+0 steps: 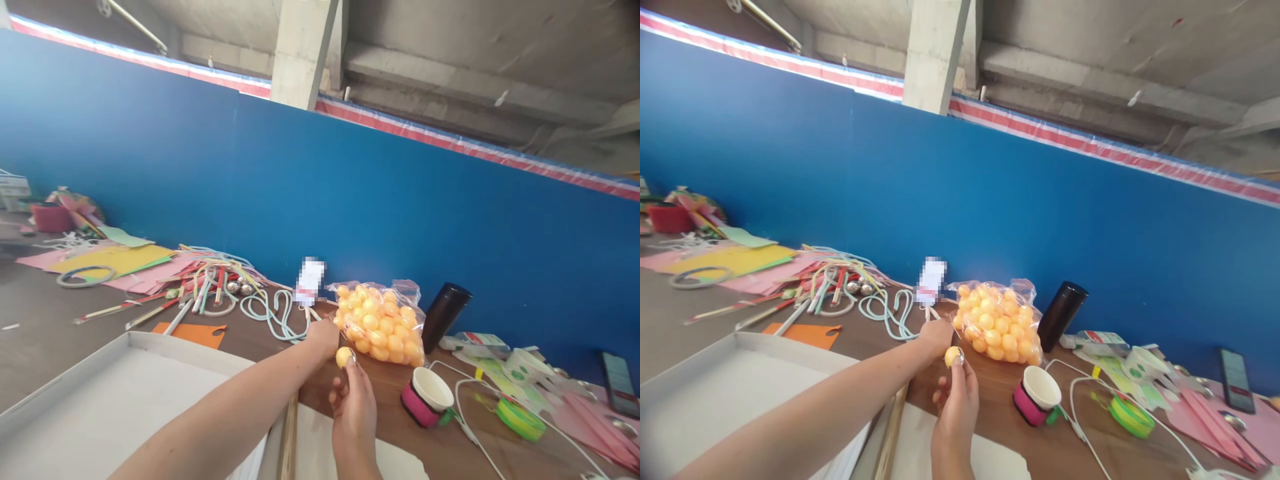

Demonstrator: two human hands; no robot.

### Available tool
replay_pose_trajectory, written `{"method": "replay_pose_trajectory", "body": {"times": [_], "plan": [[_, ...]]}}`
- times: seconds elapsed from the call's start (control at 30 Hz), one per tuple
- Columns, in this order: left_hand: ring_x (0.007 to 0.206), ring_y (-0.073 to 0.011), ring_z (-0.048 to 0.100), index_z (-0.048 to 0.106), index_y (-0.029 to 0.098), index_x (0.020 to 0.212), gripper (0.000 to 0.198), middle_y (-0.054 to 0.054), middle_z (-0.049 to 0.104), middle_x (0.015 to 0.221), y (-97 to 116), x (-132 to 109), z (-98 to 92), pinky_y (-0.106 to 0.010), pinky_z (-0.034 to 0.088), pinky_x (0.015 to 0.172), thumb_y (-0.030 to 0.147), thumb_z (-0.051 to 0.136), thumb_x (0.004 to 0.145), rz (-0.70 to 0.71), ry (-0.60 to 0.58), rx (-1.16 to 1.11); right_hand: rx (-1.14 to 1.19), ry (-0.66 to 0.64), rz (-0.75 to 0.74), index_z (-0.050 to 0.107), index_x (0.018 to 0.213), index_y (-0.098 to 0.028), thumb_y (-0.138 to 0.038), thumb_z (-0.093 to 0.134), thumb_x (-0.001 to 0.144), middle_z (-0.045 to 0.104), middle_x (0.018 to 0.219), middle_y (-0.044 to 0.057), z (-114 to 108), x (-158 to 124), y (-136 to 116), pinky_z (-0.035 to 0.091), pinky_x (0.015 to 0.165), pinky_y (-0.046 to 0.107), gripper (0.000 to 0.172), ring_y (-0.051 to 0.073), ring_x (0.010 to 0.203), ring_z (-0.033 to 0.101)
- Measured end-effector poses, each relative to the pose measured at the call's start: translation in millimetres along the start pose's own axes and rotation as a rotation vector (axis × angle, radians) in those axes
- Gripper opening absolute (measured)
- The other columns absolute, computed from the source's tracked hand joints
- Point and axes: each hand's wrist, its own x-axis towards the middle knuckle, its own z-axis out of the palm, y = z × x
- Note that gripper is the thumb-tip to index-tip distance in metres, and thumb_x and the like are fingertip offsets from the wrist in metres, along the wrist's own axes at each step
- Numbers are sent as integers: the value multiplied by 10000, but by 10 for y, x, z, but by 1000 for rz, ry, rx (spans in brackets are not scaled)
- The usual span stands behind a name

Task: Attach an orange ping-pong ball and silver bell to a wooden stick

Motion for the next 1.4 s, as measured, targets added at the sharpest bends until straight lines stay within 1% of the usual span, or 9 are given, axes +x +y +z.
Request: {"method": "replay_pose_trajectory", "body": {"times": [0.13, 0.37, 0.6, 0.83, 1.0, 1.1, 1.23, 1.37, 1.4], "plan": [[946, -194, 565, 554, 130, 1054, 285, -84, 579, 1061, -59, 0, 20, -405, 463, 810, 304, 519, 831, -56, -4, 88, -42, -21, -24, 597, 963, -220, -414, 669, 718, 575, 889, 6, 4, 14, 0, 383, 385, 159, 320, 90, 573, 508], [912, -177, 579, 577, 130, 999, 269, -73, 601, 1017, -43, -10, 19, -390, 470, 796, 333, 503, 838, 6, -5, 99, -68, -4, -30, 587, 963, -209, -420, 664, 719, 563, 840, 5, 16, 23, -7, 361, 369, 157, 331, 91, 557, 488], [903, -284, 609, 637, 122, 905, 212, -167, 640, 969, -42, -64, -35, -360, 470, 747, 227, 509, 772, 37, 81, 56, -50, -22, -39, 587, 958, -198, -411, 662, 727, 548, 839, 8, 16, 18, -16, 352, 370, 151, 323, 87, 555, 472], [914, -277, 607, 615, 128, 951, 251, -163, 644, 984, -89, -98, -58, -348, 458, 770, 189, 482, 747, -3, 116, -54, -57, -25, -20, 596, 969, -205, -411, 674, 706, 540, 866, 5, 33, 0, -41, 351, 375, 158, 343, 87, 547, 466], [969, -271, 585, 576, 128, 975, 238, -180, 624, 1028, -99, -152, -82, -367, 432, 814, 196, 472, 772, -19, 175, -267, -53, -14, -17, 594, 995, -217, -409, 679, 703, 548, 915, 12, 1, 30, -31, 361, 380, 149, 360, 84, 558, 474], [848, -213, 626, 568, 148, 899, 175, -133, 666, 896, -204, -256, -136, -314, 465, 742, 203, 431, 804, -31, 182, -475, -54, -21, 20, 589, 1000, -221, -414, 691, 696, 549, 919, 11, -8, 51, 2, 381, 397, 149, 374, 87, 584, 502], [705, -153, 641, 526, 157, 843, 153, -95, 675, 836, -415, -521, -193, -234, 497, 587, 253, 409, 828, -79, 136, -763, -99, -119, 75, 596, 998, -215, -410, 695, 698, 570, 922, 15, 3, 35, 53, 403, 424, 157, 371, 111, 646, 556], [717, -121, 633, 521, 145, 844, 208, -80, 659, 841, -577, -866, -197, -222, 511, 656, 345, 471, 816, -107, 105, -989, -143, -241, 76, 593, 1006, -209, -389, 671, 734, 601, 952, 29, 27, -27, 70, 418, 455, 161, 336, 138, 724, 583], [701, -115, 626, 536, 139, 823, 208, -69, 652, 809, -605, -944, -187, -223, 509, 680, 341, 549, 776, -120, 77, -1199, -158, -260, 70, 588, 1021, -206, -387, 664, 742, 605, 970, 37, 33, -42, 69, 423, 462, 163, 341, 144, 741, 584]]}}
